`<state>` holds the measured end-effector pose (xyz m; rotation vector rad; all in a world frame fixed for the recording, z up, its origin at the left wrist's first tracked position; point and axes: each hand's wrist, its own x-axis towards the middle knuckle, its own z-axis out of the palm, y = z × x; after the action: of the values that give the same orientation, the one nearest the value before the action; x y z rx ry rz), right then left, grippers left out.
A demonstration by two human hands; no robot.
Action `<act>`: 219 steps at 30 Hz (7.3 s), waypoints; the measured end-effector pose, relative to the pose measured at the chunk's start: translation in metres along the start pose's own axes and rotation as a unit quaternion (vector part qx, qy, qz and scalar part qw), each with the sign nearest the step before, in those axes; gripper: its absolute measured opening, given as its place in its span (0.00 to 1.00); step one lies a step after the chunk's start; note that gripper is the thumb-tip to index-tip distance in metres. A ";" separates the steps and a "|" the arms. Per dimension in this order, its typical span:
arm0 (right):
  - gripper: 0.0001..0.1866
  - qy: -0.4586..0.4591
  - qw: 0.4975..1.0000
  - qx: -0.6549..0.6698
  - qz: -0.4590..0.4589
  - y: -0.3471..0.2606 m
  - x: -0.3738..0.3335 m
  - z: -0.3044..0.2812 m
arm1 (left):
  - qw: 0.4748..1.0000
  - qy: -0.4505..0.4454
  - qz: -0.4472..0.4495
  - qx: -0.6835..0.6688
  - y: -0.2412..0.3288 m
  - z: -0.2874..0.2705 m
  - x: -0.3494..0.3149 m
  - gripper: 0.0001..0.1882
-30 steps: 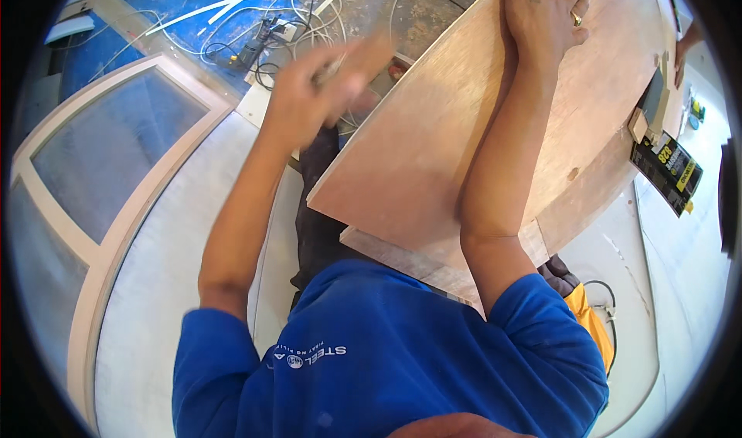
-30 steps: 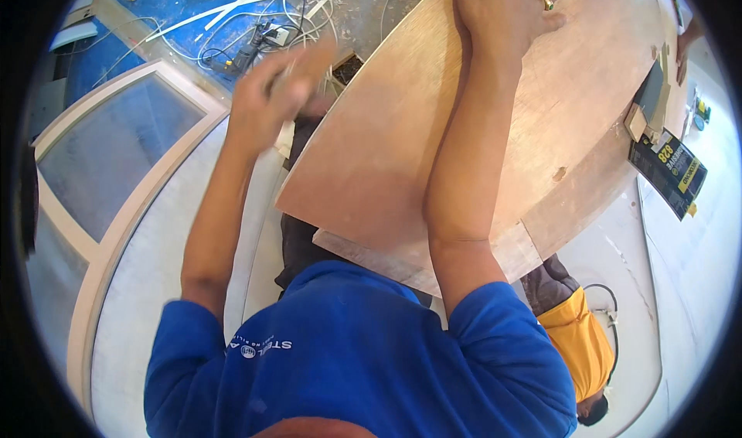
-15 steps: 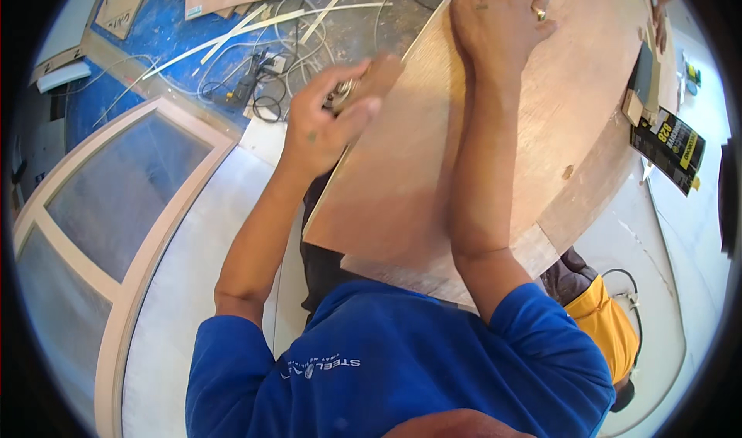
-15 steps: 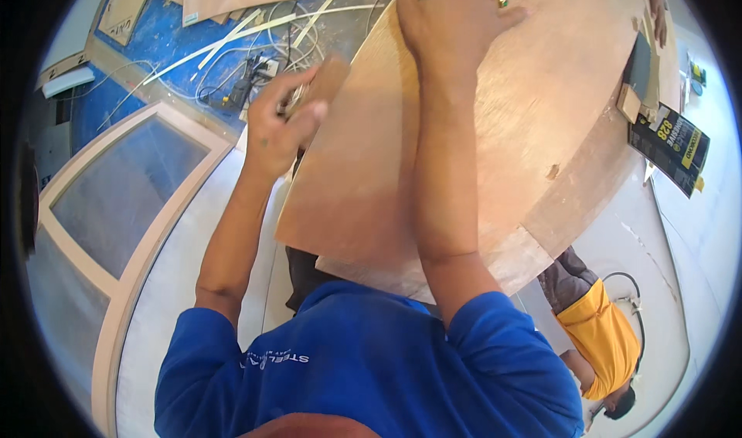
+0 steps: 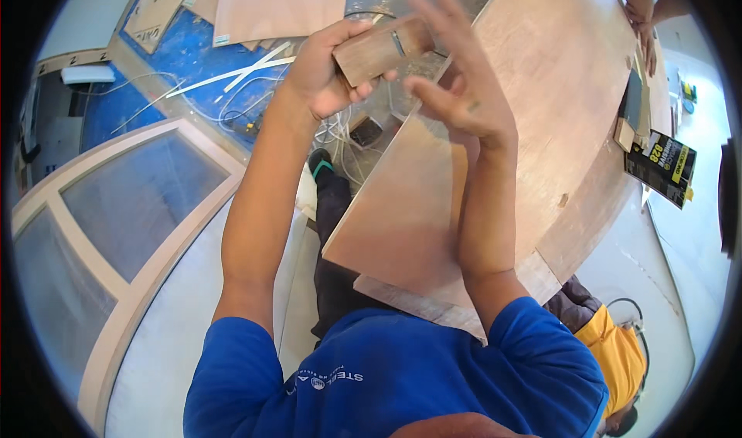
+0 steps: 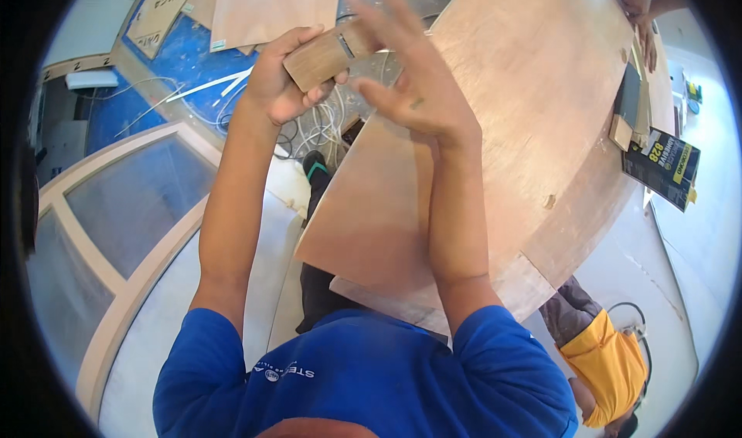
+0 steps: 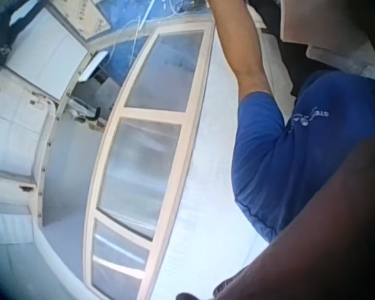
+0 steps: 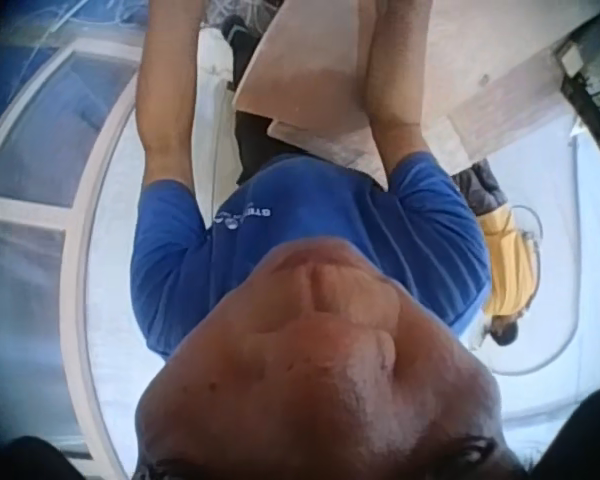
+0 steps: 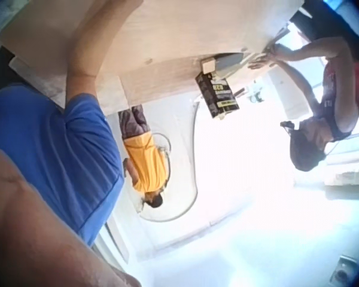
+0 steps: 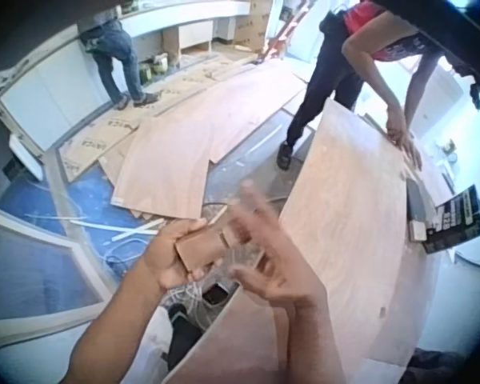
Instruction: The person uses a sanding block to sand the edges of several plywood panels, then picks up and positions a large white panel to sand its surface and edges.
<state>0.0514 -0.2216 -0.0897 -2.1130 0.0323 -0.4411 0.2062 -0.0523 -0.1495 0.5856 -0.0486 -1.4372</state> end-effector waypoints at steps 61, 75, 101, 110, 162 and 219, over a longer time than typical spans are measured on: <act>0.27 0.152 0.853 -0.428 0.258 0.085 0.019 -0.040 | 0.863 0.164 0.261 0.401 0.000 0.059 0.314 0.27; 0.27 0.151 0.844 -0.449 0.251 0.090 0.022 -0.036 | 0.877 0.130 0.274 0.371 -0.024 0.063 0.198 0.15; 0.27 0.146 0.840 -0.461 0.245 0.088 0.020 -0.034 | 0.879 0.217 0.179 0.385 -0.050 0.020 0.072 0.28; 0.27 0.165 0.841 -0.436 0.275 0.095 0.021 -0.036 | 0.832 0.168 0.310 0.428 -0.026 0.037 0.225 0.16; 0.22 0.160 0.821 -0.450 0.313 0.073 0.032 -0.032 | 0.833 0.181 0.206 0.481 -0.059 0.036 0.083 0.25; 0.39 0.139 0.845 -0.454 0.246 0.143 0.047 -0.059 | 0.842 0.301 -0.079 0.441 -0.182 -0.033 -0.310 0.36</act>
<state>0.0972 -0.3582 -0.1639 -2.7883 1.1296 -0.4564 0.0033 0.2460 -0.1555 1.8240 -0.1724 -1.2750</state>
